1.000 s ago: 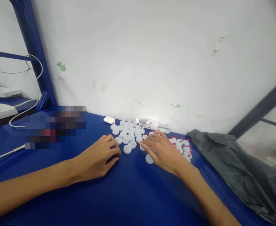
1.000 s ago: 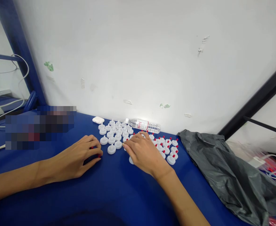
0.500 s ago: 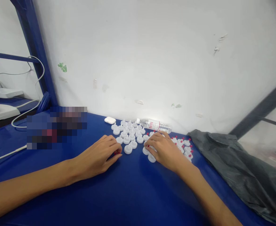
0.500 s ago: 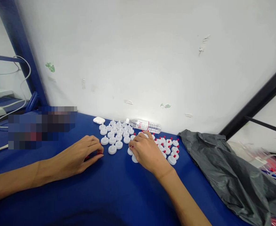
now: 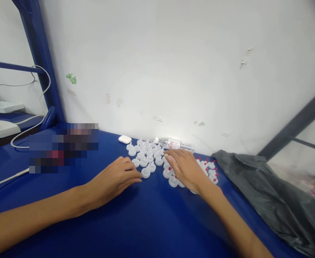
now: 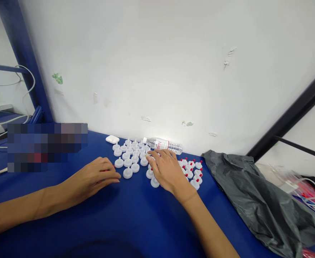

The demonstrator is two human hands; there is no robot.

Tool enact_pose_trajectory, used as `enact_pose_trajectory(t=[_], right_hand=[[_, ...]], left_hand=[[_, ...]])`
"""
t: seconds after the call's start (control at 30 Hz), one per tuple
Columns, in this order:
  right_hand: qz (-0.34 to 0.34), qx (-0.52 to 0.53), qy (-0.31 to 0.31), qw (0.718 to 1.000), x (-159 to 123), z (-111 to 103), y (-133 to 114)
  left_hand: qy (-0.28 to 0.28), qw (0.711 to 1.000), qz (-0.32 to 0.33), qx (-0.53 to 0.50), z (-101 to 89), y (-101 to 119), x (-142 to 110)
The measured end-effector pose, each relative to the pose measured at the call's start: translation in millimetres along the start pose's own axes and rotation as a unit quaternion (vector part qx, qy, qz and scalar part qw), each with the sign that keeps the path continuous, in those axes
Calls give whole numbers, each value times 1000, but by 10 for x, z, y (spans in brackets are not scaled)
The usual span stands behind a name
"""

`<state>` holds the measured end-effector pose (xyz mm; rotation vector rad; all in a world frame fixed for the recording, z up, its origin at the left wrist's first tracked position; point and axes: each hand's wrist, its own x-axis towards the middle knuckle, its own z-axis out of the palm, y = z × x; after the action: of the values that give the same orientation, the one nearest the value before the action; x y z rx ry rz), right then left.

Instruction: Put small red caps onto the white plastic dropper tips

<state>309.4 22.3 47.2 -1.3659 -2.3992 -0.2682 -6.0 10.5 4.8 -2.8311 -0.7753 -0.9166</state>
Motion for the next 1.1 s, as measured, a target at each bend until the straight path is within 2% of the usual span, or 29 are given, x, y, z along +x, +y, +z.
enact_pose_trajectory(t=[0.17, 0.33, 0.4, 0.5, 0.57, 0.63, 0.73, 0.83, 0.93, 1.1], right_hand=[[4, 4, -82, 997, 295, 25, 129], [-3, -14, -129, 992, 621, 65, 203], [-7, -22, -128, 991, 686, 53, 193], [-8, -32, -84, 996, 663, -11, 123], [-6, -38, -45, 998, 571, -53, 28], [-20, -41, -9, 999, 439, -68, -107], [-95, -22, 55, 994, 223, -28, -352], [-178, 12, 77, 981, 65, 34, -569], [-207, 43, 97, 973, -1, 64, -689], [-211, 78, 136, 965, 11, 61, -705]], left_hand=[[22, 1000, -5, -18, 19, 19, -13], [53, 998, -21, -32, 0, 58, 2], [61, 997, -24, -36, -3, 57, 3], [109, 992, -24, -51, 10, 34, 7], [147, 987, -30, -58, 19, 18, 17], [158, 985, -39, -55, 17, 8, 34], [186, 980, -44, -49, -6, 11, 65], [223, 973, -35, -39, -42, 25, 93], [215, 976, -14, -24, -84, 45, 111], [208, 978, 12, -16, -115, 79, 121]])
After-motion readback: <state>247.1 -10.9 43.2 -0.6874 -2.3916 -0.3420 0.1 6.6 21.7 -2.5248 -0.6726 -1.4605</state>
